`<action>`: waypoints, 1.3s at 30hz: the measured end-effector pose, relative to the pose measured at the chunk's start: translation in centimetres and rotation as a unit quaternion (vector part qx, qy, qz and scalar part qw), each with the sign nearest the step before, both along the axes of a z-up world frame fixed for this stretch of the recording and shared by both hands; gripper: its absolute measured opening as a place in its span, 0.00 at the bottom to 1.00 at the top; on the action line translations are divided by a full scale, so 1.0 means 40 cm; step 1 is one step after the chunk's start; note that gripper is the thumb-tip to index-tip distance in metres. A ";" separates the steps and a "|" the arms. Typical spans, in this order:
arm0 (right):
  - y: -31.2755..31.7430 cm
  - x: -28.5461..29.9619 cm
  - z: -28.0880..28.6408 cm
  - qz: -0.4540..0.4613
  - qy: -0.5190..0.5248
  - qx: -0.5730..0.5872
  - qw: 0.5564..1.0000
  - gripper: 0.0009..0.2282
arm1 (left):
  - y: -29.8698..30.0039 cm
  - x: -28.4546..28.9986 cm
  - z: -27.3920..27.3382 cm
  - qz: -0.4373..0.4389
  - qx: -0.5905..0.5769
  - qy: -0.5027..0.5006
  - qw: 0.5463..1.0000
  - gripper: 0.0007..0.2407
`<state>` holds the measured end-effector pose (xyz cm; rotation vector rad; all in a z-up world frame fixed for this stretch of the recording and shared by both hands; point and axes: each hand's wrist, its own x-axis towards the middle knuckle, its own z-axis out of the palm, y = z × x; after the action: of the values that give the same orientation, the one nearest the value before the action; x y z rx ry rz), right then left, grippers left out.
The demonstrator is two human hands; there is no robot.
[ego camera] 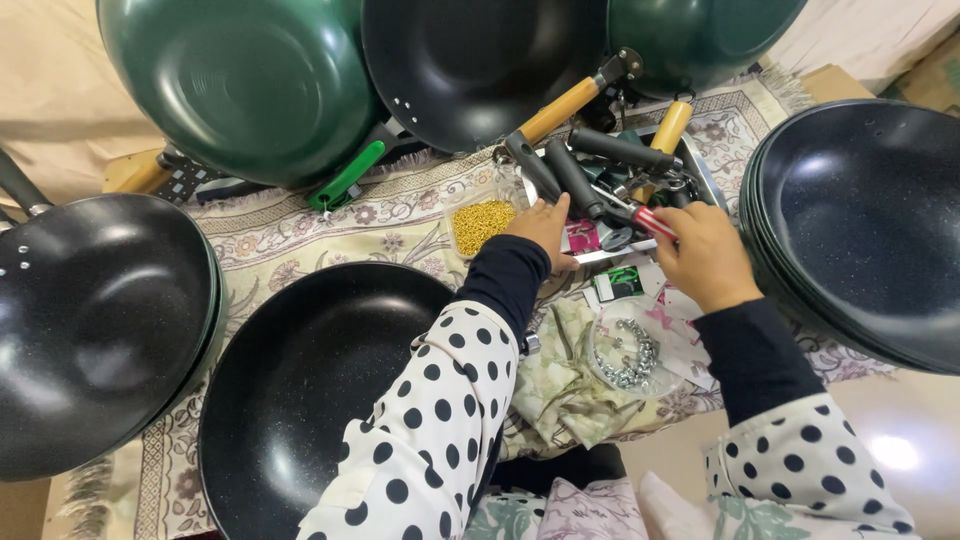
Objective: Assembling cookware by attaching handles to woks using a screwdriver and organizing parts.
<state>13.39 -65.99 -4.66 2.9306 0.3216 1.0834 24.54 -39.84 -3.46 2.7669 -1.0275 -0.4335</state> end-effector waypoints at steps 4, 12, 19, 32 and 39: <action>-0.023 -0.047 0.015 -0.012 -0.001 0.016 1.000 0.14 | -0.004 -0.002 0.000 0.008 0.007 -0.002 1.000 0.50; -0.022 0.041 -0.042 -0.068 -0.066 -0.048 0.994 0.09 | -0.005 -0.001 -0.002 0.002 0.009 -0.003 1.000 0.48; 0.072 0.082 0.002 -0.095 -0.067 -0.082 0.990 0.07 | -0.002 0.002 -0.014 -0.008 0.011 -0.018 1.000 0.44; 0.205 0.133 0.032 -0.085 0.140 -0.016 0.986 0.19 | -0.013 0.017 -0.080 -0.015 0.005 -0.061 0.998 0.40; 0.127 0.151 -0.032 -0.002 0.005 0.160 0.987 0.16 | -0.019 0.013 -0.085 -0.018 0.021 -0.078 0.997 0.39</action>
<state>19.43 -60.91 -5.93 3.2104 0.1547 1.2251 25.05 -40.62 -6.86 2.8617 -1.1166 -0.2501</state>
